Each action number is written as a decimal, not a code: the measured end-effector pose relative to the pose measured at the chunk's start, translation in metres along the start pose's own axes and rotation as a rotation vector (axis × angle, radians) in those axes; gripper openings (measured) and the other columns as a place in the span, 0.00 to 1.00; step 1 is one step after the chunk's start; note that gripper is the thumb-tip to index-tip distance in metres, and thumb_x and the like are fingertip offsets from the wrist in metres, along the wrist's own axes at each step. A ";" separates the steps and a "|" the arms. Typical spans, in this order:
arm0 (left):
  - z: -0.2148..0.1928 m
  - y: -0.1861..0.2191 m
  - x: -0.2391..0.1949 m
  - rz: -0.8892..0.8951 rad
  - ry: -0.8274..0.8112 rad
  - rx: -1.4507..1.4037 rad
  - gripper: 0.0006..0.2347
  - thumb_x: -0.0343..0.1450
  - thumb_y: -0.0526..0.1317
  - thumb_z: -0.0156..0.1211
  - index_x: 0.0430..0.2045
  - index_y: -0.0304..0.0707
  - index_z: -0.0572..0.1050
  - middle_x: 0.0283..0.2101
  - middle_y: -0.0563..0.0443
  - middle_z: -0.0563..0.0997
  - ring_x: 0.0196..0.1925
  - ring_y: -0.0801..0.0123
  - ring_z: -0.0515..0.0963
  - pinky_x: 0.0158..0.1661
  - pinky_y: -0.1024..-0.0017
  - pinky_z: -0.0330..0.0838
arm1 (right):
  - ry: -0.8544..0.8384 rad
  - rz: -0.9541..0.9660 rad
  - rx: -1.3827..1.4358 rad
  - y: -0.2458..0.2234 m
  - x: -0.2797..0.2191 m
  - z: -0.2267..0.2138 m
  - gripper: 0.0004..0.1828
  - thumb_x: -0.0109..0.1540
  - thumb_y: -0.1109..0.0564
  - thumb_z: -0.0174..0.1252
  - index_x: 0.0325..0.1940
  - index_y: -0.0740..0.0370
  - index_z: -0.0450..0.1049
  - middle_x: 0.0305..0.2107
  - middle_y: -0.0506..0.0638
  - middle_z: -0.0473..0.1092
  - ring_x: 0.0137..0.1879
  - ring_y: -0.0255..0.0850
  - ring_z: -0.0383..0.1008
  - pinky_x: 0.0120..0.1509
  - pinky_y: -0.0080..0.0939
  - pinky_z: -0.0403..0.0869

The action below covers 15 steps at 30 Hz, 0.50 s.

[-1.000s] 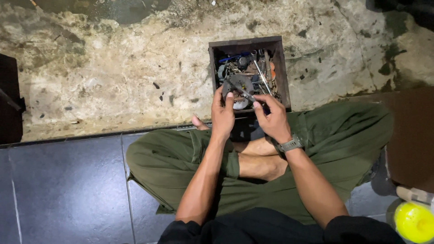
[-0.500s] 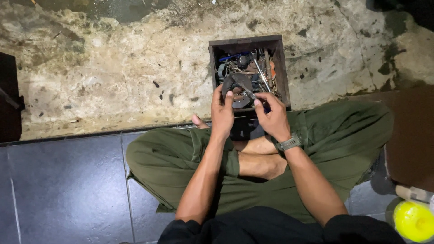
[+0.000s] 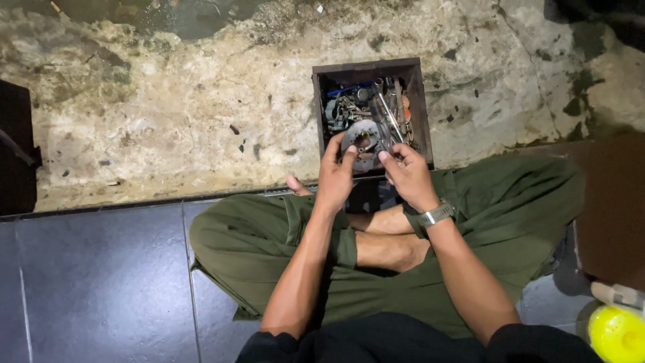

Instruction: A person sits on the floor and performs a detailed inspection and manual manipulation of a motorcycle carburetor's components.

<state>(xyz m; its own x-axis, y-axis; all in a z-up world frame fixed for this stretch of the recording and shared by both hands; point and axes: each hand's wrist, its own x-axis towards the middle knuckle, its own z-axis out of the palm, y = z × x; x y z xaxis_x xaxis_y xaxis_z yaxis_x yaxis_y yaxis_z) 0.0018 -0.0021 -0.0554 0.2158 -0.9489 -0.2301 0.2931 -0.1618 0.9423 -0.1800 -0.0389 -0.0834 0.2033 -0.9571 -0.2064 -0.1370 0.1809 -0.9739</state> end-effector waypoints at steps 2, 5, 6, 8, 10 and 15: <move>0.001 0.003 0.001 -0.020 0.004 -0.018 0.13 0.79 0.34 0.46 0.58 0.40 0.71 0.51 0.33 0.79 0.53 0.48 0.81 0.50 0.50 0.78 | -0.005 -0.008 0.038 -0.018 0.001 0.004 0.06 0.70 0.60 0.56 0.40 0.65 0.72 0.20 0.44 0.62 0.20 0.30 0.67 0.24 0.30 0.66; -0.001 0.000 -0.001 -0.076 0.010 -0.036 0.13 0.79 0.34 0.46 0.59 0.39 0.71 0.51 0.30 0.79 0.50 0.47 0.82 0.47 0.52 0.81 | -0.011 -0.015 0.086 -0.017 -0.001 0.004 0.07 0.71 0.61 0.54 0.37 0.63 0.70 0.15 0.44 0.59 0.17 0.29 0.63 0.23 0.29 0.60; -0.002 -0.002 0.000 -0.100 0.010 -0.035 0.14 0.79 0.34 0.45 0.59 0.39 0.70 0.51 0.30 0.79 0.49 0.46 0.83 0.47 0.52 0.81 | -0.012 -0.026 0.097 -0.013 0.000 0.002 0.07 0.71 0.61 0.54 0.38 0.62 0.69 0.14 0.45 0.57 0.17 0.31 0.62 0.23 0.29 0.59; -0.007 -0.011 0.003 -0.090 -0.009 -0.025 0.14 0.80 0.34 0.43 0.59 0.36 0.69 0.52 0.27 0.77 0.51 0.41 0.82 0.48 0.47 0.80 | -0.018 -0.036 0.082 -0.013 0.001 0.003 0.08 0.71 0.61 0.53 0.37 0.62 0.69 0.12 0.45 0.58 0.17 0.30 0.60 0.22 0.28 0.58; -0.008 -0.011 0.004 -0.079 -0.029 -0.014 0.14 0.81 0.34 0.41 0.60 0.34 0.68 0.52 0.25 0.76 0.52 0.37 0.81 0.49 0.42 0.79 | -0.025 -0.047 0.069 -0.012 0.002 0.003 0.08 0.71 0.60 0.53 0.37 0.62 0.68 0.11 0.46 0.58 0.16 0.29 0.58 0.22 0.28 0.56; -0.004 0.005 -0.002 -0.108 -0.047 0.080 0.15 0.81 0.35 0.41 0.61 0.31 0.67 0.52 0.28 0.76 0.54 0.41 0.80 0.52 0.42 0.78 | 0.037 -0.054 0.101 -0.010 0.003 0.002 0.06 0.72 0.59 0.52 0.40 0.60 0.67 0.12 0.45 0.58 0.17 0.29 0.58 0.23 0.27 0.56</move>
<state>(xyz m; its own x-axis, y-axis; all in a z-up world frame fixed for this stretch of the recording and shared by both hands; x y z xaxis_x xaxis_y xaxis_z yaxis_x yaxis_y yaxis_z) 0.0061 -0.0003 -0.0515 0.1424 -0.9363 -0.3209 0.2364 -0.2827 0.9296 -0.1757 -0.0433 -0.0744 0.1717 -0.9734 -0.1514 -0.0283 0.1488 -0.9885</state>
